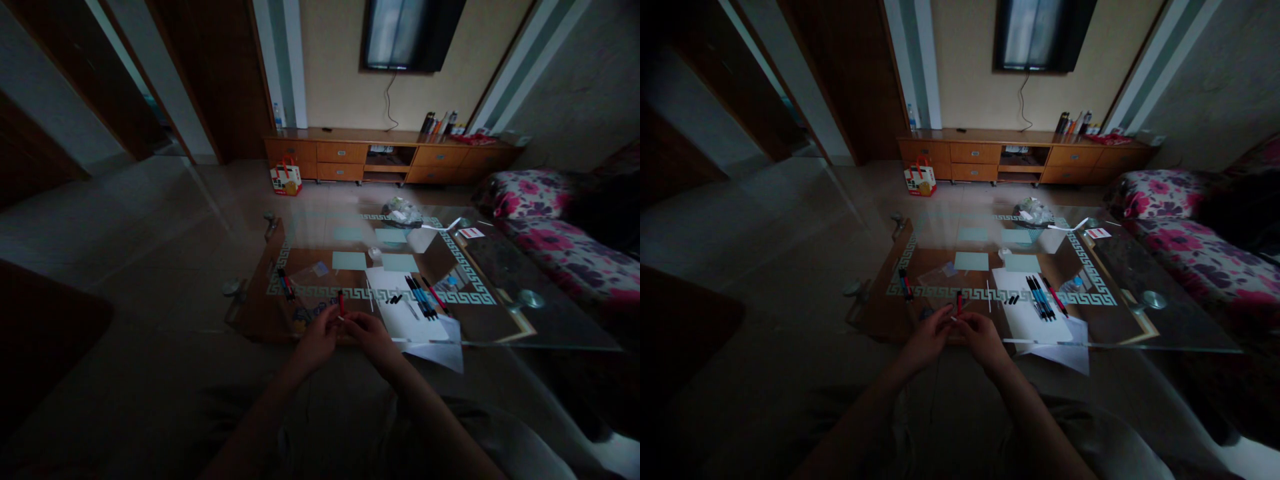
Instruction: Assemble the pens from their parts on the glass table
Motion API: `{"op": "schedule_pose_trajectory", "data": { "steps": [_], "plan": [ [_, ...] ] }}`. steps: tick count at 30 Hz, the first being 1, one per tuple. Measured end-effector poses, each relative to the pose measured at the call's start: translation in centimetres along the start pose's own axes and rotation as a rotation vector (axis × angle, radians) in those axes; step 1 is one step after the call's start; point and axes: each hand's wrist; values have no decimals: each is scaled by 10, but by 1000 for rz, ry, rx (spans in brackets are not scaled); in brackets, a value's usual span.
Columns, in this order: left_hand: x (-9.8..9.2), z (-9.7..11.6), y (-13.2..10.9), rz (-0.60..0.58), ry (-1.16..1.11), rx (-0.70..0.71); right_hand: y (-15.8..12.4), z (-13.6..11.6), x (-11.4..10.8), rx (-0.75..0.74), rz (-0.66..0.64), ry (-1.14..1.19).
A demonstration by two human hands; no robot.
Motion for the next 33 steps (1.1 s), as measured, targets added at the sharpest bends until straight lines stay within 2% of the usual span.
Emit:
{"op": "schedule_pose_trajectory", "data": {
  "steps": [9,19,25,33],
  "plan": [
    [-2,0,1,20,-62,31,3,2,-4,-4,24,-32],
    [-1,3,1,20,-89,51,8,9,-8,-164,115,-139],
    [-1,13,1,12,-80,55,3,0,-7,-248,185,-220],
    [-1,6,1,2,-39,107,0,-3,-7,-331,232,-258]
  ]
}}
Point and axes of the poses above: each hand's wrist, its own y-axis towards the middle knuckle, its own x-axis out of the palm, z = x × y, and after that the axes turned 10 degrees about x, right-handed
